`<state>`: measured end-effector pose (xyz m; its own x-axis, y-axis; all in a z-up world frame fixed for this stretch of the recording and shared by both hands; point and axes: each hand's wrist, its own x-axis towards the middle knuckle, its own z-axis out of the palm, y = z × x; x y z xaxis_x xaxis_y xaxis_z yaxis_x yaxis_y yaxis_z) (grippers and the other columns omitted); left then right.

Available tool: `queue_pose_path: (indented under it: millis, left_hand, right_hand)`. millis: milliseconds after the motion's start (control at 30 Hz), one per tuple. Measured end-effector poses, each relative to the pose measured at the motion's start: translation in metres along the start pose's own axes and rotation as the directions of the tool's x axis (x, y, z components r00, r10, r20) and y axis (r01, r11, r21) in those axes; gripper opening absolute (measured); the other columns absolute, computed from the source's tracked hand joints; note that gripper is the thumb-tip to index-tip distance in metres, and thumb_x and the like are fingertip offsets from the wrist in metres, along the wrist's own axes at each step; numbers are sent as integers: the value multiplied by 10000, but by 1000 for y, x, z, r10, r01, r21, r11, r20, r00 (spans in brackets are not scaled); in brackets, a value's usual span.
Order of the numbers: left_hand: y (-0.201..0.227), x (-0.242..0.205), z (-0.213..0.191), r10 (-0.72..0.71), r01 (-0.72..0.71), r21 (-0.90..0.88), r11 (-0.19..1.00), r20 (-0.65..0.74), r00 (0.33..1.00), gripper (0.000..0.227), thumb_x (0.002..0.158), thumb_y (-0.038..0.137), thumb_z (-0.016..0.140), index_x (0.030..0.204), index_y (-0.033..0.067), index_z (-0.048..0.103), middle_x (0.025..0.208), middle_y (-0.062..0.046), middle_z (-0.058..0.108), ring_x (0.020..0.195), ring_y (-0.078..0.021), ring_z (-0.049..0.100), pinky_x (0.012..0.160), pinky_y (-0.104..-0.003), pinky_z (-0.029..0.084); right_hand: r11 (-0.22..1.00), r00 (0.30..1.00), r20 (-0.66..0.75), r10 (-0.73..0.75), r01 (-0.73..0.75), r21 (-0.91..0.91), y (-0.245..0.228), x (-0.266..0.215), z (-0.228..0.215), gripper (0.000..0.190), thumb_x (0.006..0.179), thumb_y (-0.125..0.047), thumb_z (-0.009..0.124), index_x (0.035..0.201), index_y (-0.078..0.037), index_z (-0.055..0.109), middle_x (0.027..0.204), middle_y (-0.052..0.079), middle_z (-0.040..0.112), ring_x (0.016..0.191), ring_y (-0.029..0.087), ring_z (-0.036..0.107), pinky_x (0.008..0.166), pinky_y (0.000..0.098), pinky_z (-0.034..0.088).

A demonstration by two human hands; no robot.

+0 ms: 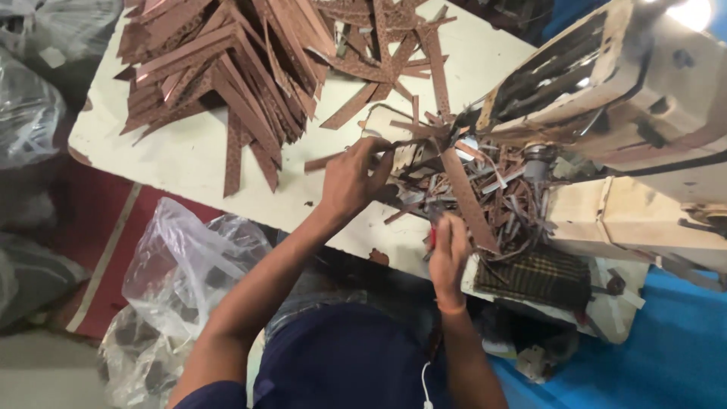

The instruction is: Sewing textured leather strips together using an industrial sewing machine.

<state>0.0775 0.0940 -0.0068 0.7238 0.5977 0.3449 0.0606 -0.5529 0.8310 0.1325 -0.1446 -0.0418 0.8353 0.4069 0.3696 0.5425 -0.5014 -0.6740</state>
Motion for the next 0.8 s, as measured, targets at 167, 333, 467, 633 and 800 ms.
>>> queue_pose_path:
  millis: [167, 333, 467, 633, 800]
  left_hand:
    - [12, -2, -13, 131, -131, 4, 991, -104, 986, 136, 949, 164, 705, 1048, 84, 657, 1079, -103, 693, 827, -334, 700, 652, -422, 559]
    - [11, -8, -13, 38, -37, 63, 997, -15, 999, 94, 966, 160, 681, 1038, 99, 669, 993, -91, 672, 802, -350, 690, 632, -452, 536]
    - [16, -8, -14, 4, -4, 71, 997, 0, 1000, 83, 953, 171, 698, 1004, 108, 677, 961, -94, 670, 779, -353, 686, 628, -461, 529]
    - [14, -11, -22, 28, -27, 58, 998, -27, 999, 71, 971, 129, 661, 1033, 96, 668, 1000, -99, 668, 830, -339, 694, 667, -445, 540]
    - [13, -23, -48, -84, 86, 89, 992, -25, 996, 71, 973, 144, 675, 1018, 90, 668, 987, -97, 671, 788, -330, 691, 655, -438, 539]
  right_hand:
    - [269, 734, 638, 232, -679, 683, -52, 56, 22, 316, 1103, -370, 558, 970, -85, 594, 744, -15, 537, 525, 67, 436, 457, 231, 307]
    - [291, 717, 630, 299, -697, 655, -56, 80, 35, 245, 1062, -305, 637, 973, -77, 620, 739, 0, 576, 472, 37, 351, 427, 219, 225]
    - [261, 690, 643, 331, -722, 641, -59, 77, 24, 240, 1022, -297, 626, 999, -61, 669, 751, 12, 625, 460, 44, 371, 421, 218, 228]
    - [234, 692, 669, 272, -722, 651, -54, 74, 29, 238, 1062, -261, 632, 991, -35, 661, 743, 24, 612, 471, 38, 356, 435, 215, 228]
    - [200, 665, 706, 243, -747, 634, -61, 70, 19, 275, 1017, -291, 623, 1049, -26, 690, 758, 10, 614, 488, 41, 382, 454, 220, 261]
